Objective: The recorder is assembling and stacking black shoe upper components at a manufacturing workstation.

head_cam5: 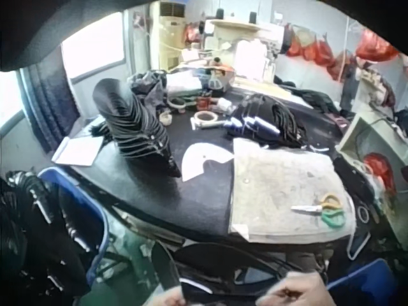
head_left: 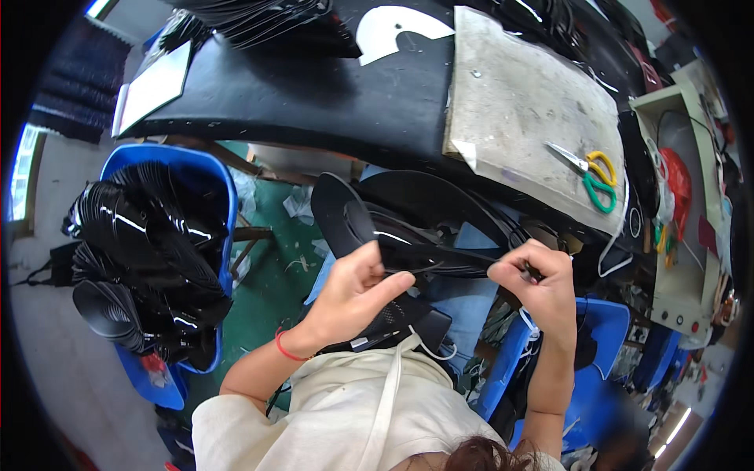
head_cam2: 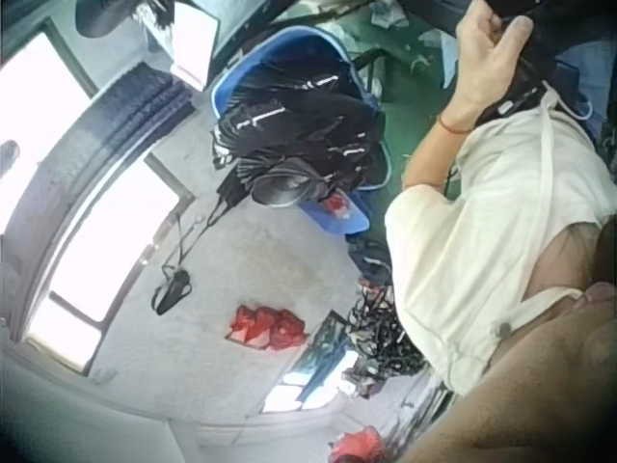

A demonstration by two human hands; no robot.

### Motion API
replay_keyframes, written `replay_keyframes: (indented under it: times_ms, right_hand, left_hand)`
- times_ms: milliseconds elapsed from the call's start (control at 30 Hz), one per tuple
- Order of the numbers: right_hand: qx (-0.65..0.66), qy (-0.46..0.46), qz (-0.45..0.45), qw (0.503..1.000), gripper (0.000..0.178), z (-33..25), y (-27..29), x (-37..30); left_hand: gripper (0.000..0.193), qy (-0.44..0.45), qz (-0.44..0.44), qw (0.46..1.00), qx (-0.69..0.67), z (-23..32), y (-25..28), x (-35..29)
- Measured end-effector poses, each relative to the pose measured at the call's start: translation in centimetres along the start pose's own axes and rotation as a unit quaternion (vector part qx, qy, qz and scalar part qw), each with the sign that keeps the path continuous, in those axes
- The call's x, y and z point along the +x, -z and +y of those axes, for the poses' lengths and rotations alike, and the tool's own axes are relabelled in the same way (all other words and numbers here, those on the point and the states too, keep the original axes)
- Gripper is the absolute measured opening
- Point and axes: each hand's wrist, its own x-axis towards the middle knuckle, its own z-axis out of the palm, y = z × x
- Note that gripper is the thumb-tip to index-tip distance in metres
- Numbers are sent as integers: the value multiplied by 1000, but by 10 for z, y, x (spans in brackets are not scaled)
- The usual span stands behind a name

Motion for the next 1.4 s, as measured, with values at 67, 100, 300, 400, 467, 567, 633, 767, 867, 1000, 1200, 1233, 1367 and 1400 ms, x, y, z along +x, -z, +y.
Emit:
replay_keyframes:
  times_ms: [67, 100, 300, 400, 467, 567, 633, 767, 867, 1000, 1200, 1233, 1367, 1400]
  right_hand:
    - [-4, 20, -26, 999, 19, 3, -4, 0]
    - [-11, 37, -44, 998, 20, 3, -6, 0]
    - [15, 13, -60, 998, 20, 2, -1, 3]
    - [14, -6, -47, 999, 19, 3, 3, 4]
    - [7, 7, -48, 999, 19, 5, 6, 6]
    - [-2, 16, -54, 998, 19, 3, 6, 7]
    - [-2, 11, -60, 998, 19, 1, 4, 8]
    - [-30, 21, -55, 998, 22, 3, 0, 9]
    - [-53, 27, -49, 997, 23, 1, -1, 10]
    - [-78, 40, -38, 995, 24, -2, -2, 8]
    - [-90, 136, -40, 986, 25, -6, 3, 2]
    - [-88, 132, -36, 987, 25, -7, 2, 3]
    - [-79, 142, -53, 985, 23, 1, 1, 14]
    - [-72, 131, -60, 987, 22, 4, -1, 16]
  left_hand:
    - [18, 17, -44, 999, 20, -5, 3, 0]
    - [18, 18, -39, 999, 19, -4, 4, 1]
    - [27, 20, -70, 997, -33, -2, 7, 3]
    - [32, 9, -65, 996, -56, -3, 6, 4]
    - [34, 4, -62, 996, -63, -2, 7, 4]
    - [33, 27, -81, 996, -40, 4, 9, 3]
    - [33, 22, -85, 994, -57, 5, 9, 3]
    - [31, 43, -85, 994, -58, 7, 7, 3]
    - [25, 37, -74, 995, -58, 5, 4, 1]
    - [24, 33, -52, 998, -35, 2, 6, 0]
    - [29, 18, -54, 998, 2, -1, 6, 0]
    - [30, 16, -44, 999, -7, -1, 5, 0]
    - [30, 17, -52, 999, 4, -7, 15, -6]
    - [30, 23, -56, 998, 0, -8, 18, -8]
